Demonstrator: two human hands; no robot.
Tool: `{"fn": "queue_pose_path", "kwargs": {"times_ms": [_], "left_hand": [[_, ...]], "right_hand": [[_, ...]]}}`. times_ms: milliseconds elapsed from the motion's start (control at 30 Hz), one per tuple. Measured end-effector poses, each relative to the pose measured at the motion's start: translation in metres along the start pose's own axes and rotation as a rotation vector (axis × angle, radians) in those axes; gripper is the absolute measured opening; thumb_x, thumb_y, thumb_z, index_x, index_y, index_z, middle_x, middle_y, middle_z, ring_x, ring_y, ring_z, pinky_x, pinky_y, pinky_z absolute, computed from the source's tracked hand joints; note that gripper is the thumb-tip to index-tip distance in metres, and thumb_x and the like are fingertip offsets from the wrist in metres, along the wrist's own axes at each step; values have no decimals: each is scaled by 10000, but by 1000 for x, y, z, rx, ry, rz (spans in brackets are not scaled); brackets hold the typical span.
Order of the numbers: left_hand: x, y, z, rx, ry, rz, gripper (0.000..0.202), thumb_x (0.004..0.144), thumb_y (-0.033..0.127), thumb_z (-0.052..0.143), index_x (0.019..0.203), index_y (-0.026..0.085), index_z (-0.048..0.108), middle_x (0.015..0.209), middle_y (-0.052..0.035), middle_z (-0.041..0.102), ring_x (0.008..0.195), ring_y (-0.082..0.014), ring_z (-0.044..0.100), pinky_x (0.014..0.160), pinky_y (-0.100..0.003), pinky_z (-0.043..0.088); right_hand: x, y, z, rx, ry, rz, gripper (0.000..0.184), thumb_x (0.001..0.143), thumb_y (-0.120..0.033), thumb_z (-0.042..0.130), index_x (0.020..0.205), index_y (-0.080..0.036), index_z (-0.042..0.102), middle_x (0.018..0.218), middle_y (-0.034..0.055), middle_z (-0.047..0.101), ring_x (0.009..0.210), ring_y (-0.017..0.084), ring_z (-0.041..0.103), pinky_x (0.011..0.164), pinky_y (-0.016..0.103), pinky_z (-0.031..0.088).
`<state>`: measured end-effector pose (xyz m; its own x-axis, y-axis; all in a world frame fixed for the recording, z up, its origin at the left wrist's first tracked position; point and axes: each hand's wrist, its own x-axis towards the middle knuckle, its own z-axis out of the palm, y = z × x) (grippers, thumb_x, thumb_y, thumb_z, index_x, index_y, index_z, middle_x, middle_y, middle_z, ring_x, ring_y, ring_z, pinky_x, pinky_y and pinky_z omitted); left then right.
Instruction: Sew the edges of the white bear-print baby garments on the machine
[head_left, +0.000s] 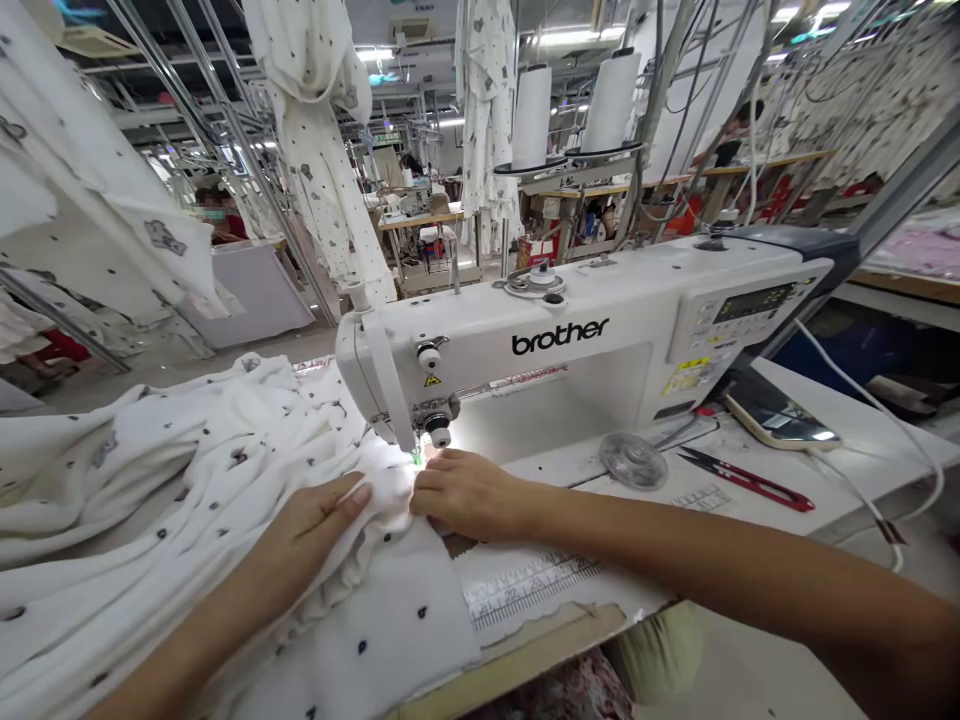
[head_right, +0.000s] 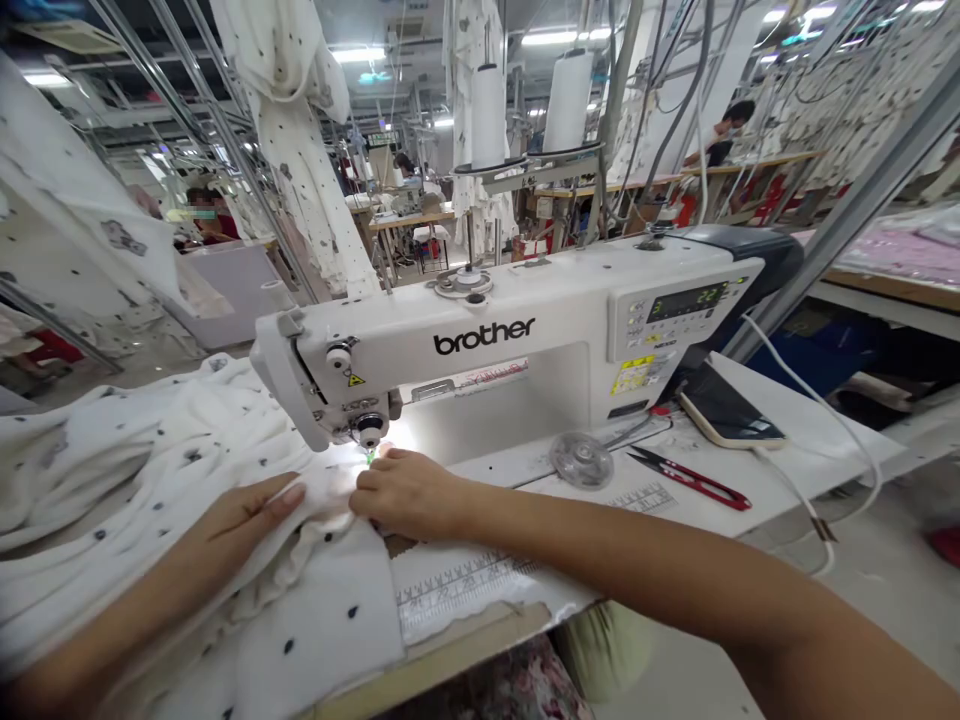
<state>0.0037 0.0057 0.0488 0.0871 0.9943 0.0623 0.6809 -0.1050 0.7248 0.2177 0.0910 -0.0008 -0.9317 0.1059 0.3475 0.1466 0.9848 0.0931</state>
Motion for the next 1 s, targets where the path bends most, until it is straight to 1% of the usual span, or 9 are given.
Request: {"fn": "queue_pose_path", "kwargs": {"times_ms": [100,167,333,533,633,733,800,900,1000], "left_hand": [[-4,6,8,63,-48,-21,429,954,532,399,670,210,410,653,25,451,627,-149,446,567,-245,383],[-7,4,19,94,-6,-31,410,965,530,375,701,217,387,665,33,424,632,-146,434,572,-245,369],[-8,-5,48,120,76,-56,421,966,556,339,702,228,352,635,45,414,591,-146,465,549,-248,388],[-12,-8,55,425,155,-130,349,830,575,593,859,235,519,616,43,573,544,-196,569,526,-295,443],[-17,-16,54,574,249,143,155,882,354,544,981,236,562,818,-21,678,732,-239,648,609,-324,479],[-21,-18,55,716,252,564,257,859,137,480,1085,225,566,808,-33,661,760,-234,618,702,-350,471],[-20,-14,56,760,192,738,325,835,55,455,1096,209,573,786,-38,647,755,-229,595,746,-364,463],[-18,-10,59,747,150,793,382,796,8,427,1101,180,581,995,-93,668,958,-257,600,863,-386,460],[-17,-14,59,663,117,714,426,808,25,417,1185,173,552,1155,-99,635,1078,-237,572,921,-346,457]], "right_hand": [[-5,5,3,-136,82,-183,244,970,-84,411,834,-152,602,818,24,592,743,167,485,779,326,379],[-10,8,1,-169,72,-277,275,955,-55,406,786,-154,600,802,25,583,755,172,486,822,343,377],[-24,14,-12,92,-6,-165,130,933,-143,524,976,-164,645,997,41,617,888,167,505,834,312,395],[-27,15,-19,198,-97,-144,123,920,-181,541,926,-201,662,781,-19,598,664,130,477,785,291,395],[-28,14,-19,218,-131,-107,139,945,-202,527,964,-213,665,752,-30,616,642,126,497,727,286,388],[-28,14,-17,232,-138,-98,149,956,-225,516,963,-219,666,744,-37,628,630,122,504,679,280,375],[-28,15,-17,223,-142,-105,138,939,-229,534,891,-217,662,743,-40,630,631,121,504,668,281,366],[-28,15,-16,199,-158,-118,140,916,-225,553,803,-209,636,747,-39,634,642,122,509,657,285,354],[-29,15,-15,192,-161,-131,157,924,-233,541,795,-211,628,749,-40,641,648,125,517,657,291,349]]}}
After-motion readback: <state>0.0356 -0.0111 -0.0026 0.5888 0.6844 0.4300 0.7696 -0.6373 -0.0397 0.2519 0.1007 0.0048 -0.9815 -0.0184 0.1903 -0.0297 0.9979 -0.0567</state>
